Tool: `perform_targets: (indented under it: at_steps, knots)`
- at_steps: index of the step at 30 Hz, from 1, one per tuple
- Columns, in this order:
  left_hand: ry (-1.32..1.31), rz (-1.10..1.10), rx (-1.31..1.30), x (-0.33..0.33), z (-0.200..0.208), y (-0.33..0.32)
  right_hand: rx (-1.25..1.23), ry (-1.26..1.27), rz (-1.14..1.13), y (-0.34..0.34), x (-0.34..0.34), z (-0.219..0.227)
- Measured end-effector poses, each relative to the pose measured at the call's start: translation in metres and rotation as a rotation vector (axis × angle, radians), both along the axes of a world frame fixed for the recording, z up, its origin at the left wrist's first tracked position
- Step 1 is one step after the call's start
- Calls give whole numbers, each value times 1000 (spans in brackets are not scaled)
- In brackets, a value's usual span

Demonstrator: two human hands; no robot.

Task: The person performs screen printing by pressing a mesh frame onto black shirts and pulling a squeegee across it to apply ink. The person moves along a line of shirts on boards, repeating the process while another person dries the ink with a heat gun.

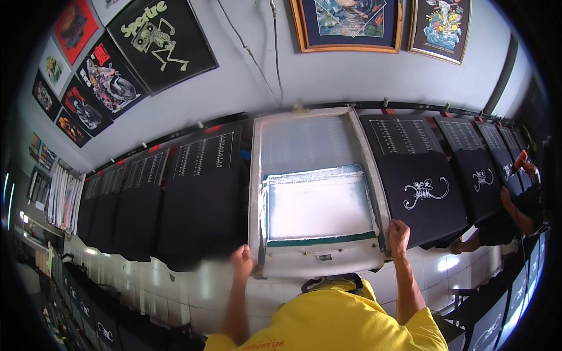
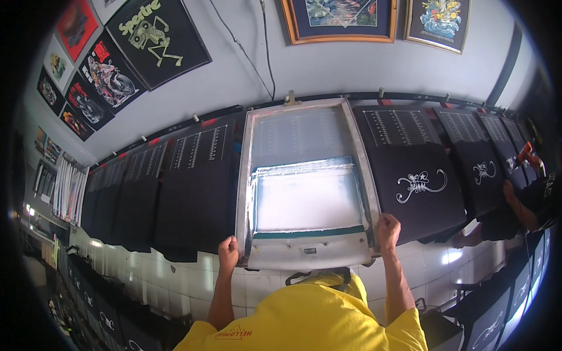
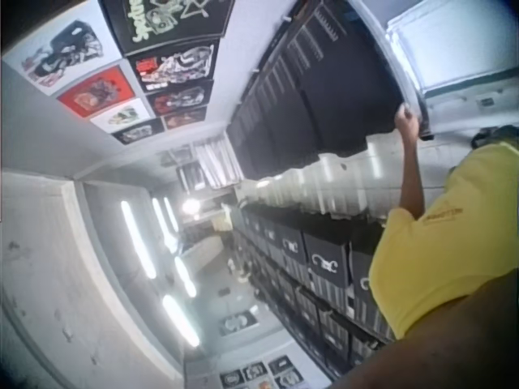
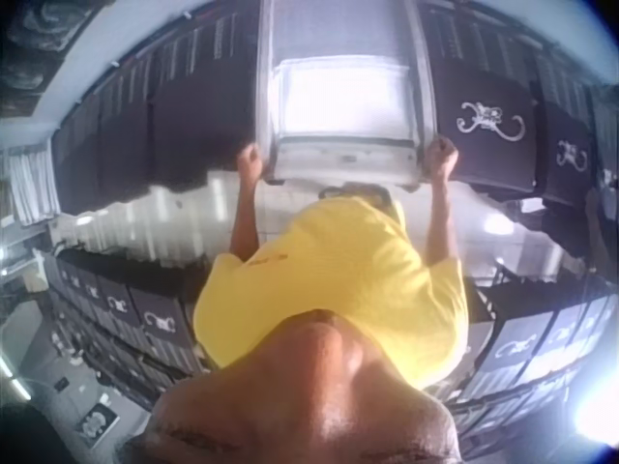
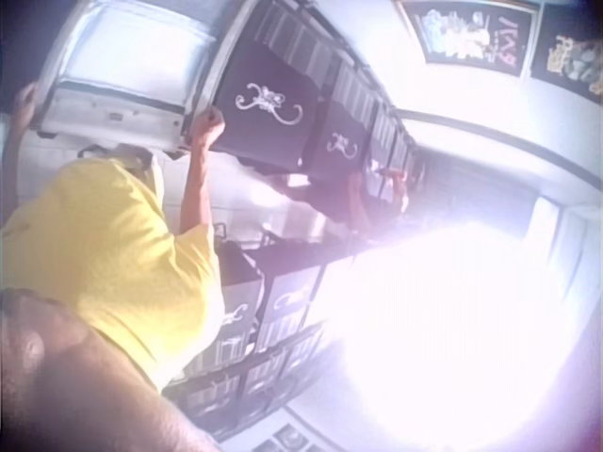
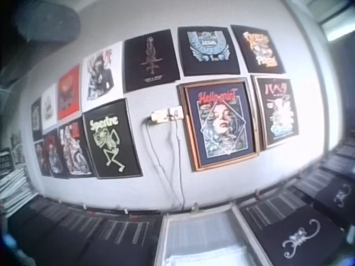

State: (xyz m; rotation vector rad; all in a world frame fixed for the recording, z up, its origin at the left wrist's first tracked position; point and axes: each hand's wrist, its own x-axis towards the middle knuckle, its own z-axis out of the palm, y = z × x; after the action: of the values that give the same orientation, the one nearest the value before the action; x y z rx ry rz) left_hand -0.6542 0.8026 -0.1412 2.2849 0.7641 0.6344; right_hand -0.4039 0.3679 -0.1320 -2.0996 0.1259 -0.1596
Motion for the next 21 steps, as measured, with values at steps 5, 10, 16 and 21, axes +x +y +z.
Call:
perform_targets:
  at_steps: [5,10,16,21]
  knots:
    - [-65,12,52,6,12,-6,-9,-42,-19,4,-3,5]
    - [138,29,-50,-1,10,-2,-38,-26,0,9,-4,10]
    - [220,65,110,2,18,-2,-123,-60,97,-3,3,-2]
    - [17,-188,293,-12,73,-40,-109,-167,289,-8,-30,41]
